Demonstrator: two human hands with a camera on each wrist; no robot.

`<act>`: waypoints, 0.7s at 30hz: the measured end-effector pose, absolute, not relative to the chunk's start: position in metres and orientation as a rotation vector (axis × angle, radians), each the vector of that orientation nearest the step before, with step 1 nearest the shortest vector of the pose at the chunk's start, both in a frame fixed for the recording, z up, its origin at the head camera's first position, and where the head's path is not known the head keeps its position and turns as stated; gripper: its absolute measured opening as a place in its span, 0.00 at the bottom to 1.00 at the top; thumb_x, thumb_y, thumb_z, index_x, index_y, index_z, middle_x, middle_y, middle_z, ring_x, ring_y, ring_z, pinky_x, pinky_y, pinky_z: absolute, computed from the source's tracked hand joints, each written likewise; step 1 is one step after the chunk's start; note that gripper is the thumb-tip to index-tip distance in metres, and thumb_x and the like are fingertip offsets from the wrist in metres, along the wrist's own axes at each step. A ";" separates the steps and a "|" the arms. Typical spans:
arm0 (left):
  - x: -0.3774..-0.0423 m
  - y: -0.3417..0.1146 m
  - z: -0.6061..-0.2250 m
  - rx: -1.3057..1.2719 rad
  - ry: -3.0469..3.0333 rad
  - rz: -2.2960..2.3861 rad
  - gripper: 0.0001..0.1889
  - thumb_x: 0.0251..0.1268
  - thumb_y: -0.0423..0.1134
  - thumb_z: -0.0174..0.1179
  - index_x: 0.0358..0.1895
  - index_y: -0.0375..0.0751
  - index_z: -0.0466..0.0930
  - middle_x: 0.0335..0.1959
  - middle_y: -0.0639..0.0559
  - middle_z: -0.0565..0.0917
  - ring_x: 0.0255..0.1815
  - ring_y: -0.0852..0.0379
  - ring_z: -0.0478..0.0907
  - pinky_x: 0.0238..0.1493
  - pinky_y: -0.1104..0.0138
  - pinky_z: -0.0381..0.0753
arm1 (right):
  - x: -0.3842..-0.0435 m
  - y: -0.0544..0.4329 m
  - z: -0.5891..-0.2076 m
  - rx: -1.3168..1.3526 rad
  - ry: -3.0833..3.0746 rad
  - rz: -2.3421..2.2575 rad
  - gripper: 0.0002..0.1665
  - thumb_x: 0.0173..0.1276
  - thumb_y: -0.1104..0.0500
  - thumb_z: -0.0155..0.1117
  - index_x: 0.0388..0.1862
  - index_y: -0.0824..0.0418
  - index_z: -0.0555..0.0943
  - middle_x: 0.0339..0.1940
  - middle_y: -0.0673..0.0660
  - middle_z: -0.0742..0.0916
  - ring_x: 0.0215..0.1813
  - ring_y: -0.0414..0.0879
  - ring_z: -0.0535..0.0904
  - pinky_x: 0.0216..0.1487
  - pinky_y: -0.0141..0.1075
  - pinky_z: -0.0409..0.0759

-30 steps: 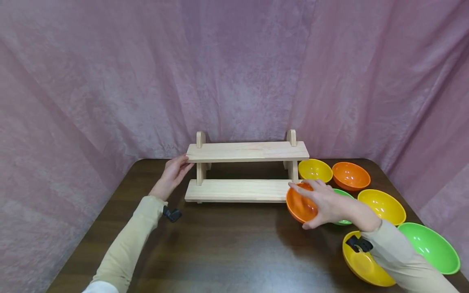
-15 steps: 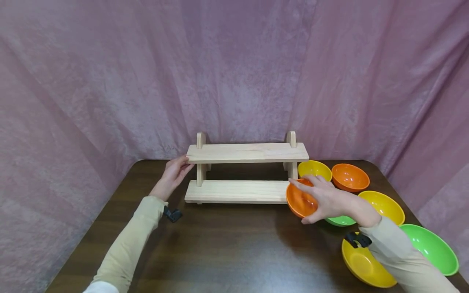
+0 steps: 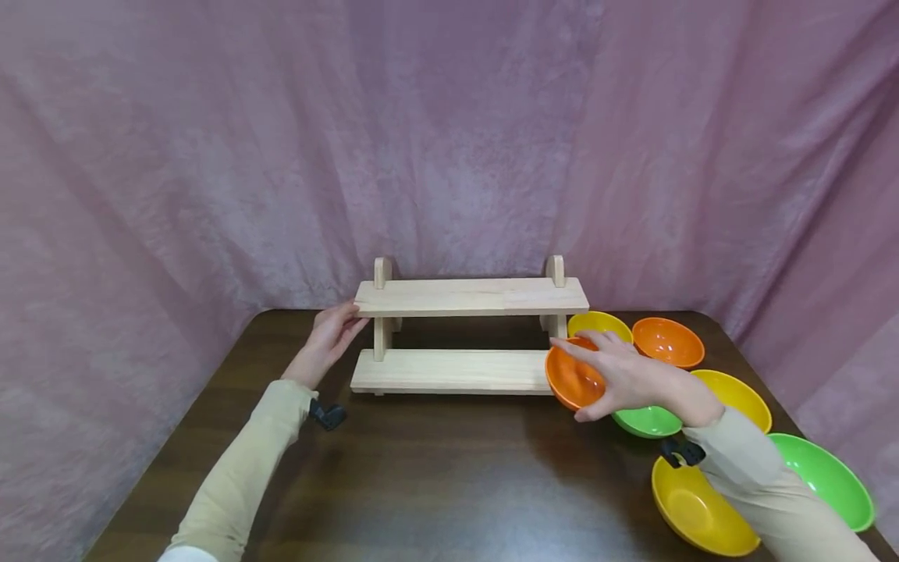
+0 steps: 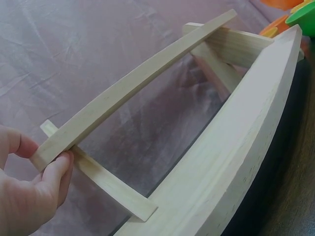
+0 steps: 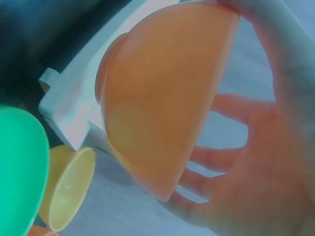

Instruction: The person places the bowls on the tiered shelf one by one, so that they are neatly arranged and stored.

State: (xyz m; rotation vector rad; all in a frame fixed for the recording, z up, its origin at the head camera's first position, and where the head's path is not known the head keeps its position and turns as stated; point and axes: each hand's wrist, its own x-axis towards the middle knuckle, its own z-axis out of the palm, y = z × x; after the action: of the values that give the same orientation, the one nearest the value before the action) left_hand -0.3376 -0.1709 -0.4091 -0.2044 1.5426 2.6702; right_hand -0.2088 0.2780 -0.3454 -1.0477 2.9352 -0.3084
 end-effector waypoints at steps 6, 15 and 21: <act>-0.338 -0.169 -0.408 -0.181 1.559 2.660 0.26 0.70 0.25 0.45 0.70 0.24 0.57 0.47 0.46 0.75 0.37 0.66 0.81 0.51 0.76 0.84 | -0.212 0.279 -0.338 -1.019 2.941 -0.288 0.59 0.46 0.35 0.76 0.75 0.46 0.60 0.64 0.72 0.70 0.62 0.70 0.65 0.51 0.72 0.74; -0.340 -0.166 -0.408 -0.190 1.583 2.647 0.26 0.70 0.25 0.45 0.70 0.24 0.56 0.53 0.42 0.73 0.37 0.66 0.81 0.54 0.74 0.82 | -0.217 0.281 -0.337 -1.137 2.980 -0.313 0.57 0.46 0.38 0.77 0.74 0.51 0.63 0.61 0.73 0.73 0.60 0.69 0.67 0.50 0.67 0.77; -0.339 -0.165 -0.407 -0.170 1.584 2.638 0.26 0.70 0.25 0.45 0.71 0.25 0.57 0.61 0.39 0.69 0.38 0.66 0.81 0.56 0.74 0.81 | -0.221 0.284 -0.335 -1.103 2.983 -0.317 0.56 0.46 0.38 0.76 0.71 0.57 0.66 0.62 0.73 0.71 0.59 0.69 0.67 0.51 0.67 0.77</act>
State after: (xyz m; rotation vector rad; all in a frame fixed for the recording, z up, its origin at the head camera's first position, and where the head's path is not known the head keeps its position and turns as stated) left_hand -0.3390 -0.1653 -0.4073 -0.1698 1.5840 2.6376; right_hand -0.2211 0.2842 -0.3350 -1.1030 2.9831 -0.3165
